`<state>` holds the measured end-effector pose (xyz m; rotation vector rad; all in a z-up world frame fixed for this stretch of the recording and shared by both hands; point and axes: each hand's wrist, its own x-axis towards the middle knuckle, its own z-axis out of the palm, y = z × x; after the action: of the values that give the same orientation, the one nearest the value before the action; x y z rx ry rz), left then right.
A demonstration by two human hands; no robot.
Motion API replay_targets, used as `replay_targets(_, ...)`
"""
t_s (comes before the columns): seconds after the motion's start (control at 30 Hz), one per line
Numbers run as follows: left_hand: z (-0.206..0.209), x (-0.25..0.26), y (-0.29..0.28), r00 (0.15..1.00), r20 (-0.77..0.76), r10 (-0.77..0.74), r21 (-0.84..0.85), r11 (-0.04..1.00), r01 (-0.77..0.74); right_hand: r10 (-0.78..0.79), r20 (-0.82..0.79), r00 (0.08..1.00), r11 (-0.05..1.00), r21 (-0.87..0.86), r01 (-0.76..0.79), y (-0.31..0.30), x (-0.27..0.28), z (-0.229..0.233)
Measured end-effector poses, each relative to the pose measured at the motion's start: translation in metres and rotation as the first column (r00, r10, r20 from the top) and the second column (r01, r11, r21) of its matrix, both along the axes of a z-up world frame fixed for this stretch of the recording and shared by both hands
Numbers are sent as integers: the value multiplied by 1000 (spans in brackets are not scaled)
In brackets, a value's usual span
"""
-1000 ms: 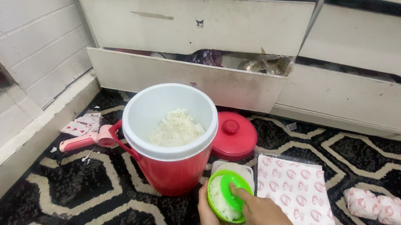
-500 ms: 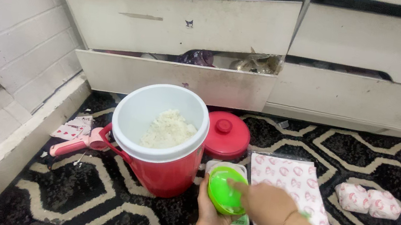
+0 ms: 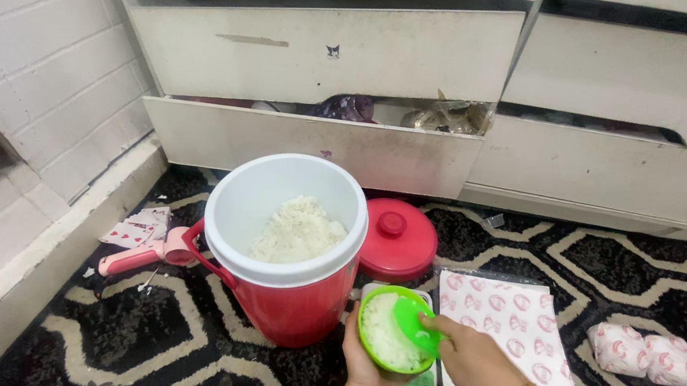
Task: The person scoops cooked rice from a large red cooler into a small green bowl, weighs the bowl on a digital scale, and wraps the rice in paper.
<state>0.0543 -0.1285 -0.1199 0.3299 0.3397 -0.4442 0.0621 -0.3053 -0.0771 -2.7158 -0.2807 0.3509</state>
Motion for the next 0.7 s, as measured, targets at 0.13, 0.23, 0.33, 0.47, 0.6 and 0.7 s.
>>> replay_targets(0.13,-4,-2,-1,999,31,11,15,1000,-12,-70,-69,995,962,258,85,5,-4,-31)
replay_targets(0.23,-6,-4,3,1000,23,5,59,998,-6,-71,-340,938,983,137,124,-1,1,-6)
replay_targets(0.33,-11,-1,-2,996,-76,-56,32,998,58,36,-372,928,997,78,-8,-13,27,24)
replay_targets(0.47,-27,1,-14,997,-45,-64,56,996,67,-38,-196,980,986,-167,5,20,15,21)
replay_targets(0.6,-33,4,-6,994,-94,-56,-13,998,55,71,-187,980,923,-360,-135,35,19,34)
replay_targets(0.7,-30,17,0,961,-229,156,84,986,-141,164,-1,986,986,-35,-164,43,58,66)
